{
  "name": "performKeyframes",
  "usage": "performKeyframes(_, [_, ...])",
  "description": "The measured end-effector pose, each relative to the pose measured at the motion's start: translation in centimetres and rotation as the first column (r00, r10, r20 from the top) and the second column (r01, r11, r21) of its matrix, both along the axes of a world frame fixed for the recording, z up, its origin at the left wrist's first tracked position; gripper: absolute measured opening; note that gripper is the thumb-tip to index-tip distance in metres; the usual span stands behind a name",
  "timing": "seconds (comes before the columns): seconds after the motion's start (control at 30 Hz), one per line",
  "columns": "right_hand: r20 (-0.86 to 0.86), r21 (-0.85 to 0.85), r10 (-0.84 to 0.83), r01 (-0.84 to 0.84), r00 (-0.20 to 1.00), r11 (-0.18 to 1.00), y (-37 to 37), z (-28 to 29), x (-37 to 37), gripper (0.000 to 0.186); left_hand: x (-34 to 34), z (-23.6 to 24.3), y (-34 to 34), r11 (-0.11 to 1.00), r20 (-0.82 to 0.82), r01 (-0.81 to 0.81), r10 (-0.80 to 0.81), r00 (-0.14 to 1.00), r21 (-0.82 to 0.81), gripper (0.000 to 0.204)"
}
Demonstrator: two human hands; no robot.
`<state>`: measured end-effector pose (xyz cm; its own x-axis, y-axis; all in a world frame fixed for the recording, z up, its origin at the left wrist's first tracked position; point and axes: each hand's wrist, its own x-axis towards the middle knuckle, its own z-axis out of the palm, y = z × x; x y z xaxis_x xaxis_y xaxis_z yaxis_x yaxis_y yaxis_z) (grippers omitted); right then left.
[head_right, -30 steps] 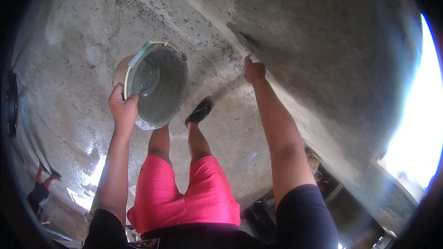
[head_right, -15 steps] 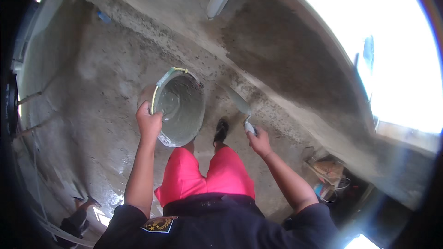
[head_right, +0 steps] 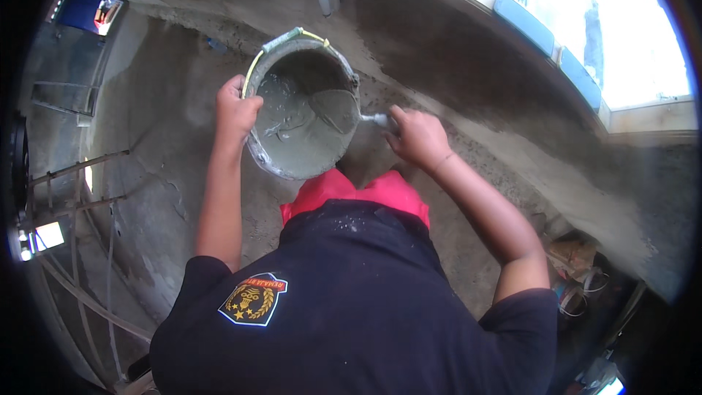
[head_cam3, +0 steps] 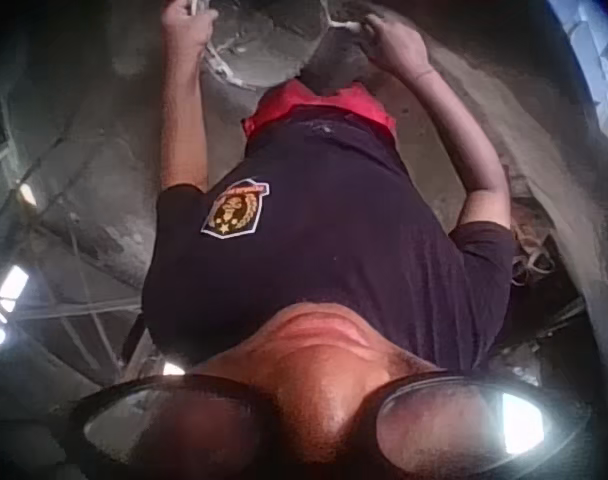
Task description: The person scoops cement from a bucket using a trowel and applies it onto the wall.
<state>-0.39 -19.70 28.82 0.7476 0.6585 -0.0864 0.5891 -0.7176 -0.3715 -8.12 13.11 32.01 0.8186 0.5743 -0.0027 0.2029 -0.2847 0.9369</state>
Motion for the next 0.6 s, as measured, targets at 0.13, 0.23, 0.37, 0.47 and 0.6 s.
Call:
performKeyframes(0.13, [0.170,-0.087,0.113,-0.099,0.979,0.991,1.1,2.2,0.5,0.031,-0.9,3.1,-1.1,0.999,0.080,0.037,-0.039,0.996,0.021,0.016])
performKeyframes(0.23, [0.241,-0.147,0.114,-0.080,0.964,0.986,2.2,3.4,0.3,0.030,-1.9,4.7,-1.8,0.998,0.111,0.036,-0.040,0.993,0.042,0.017])
performKeyframes(0.37, [0.277,-0.200,0.128,-0.073,0.952,0.977,3.0,4.0,-0.4,0.028,-3.0,5.6,-2.7,0.997,0.154,0.050,-0.057,0.986,0.051,0.018])
performKeyframes(0.47, [0.299,-0.187,0.151,-0.097,0.942,0.978,3.6,4.2,-1.2,0.013,-3.2,6.0,-2.8,0.996,0.188,0.070,-0.079,0.979,0.055,0.020])
performKeyframes(0.6, [0.226,-0.214,0.224,-0.176,0.948,0.961,3.8,3.7,-2.2,0.012,-3.6,6.1,-3.4,0.990,0.227,0.124,-0.135,0.964,0.063,0.020])
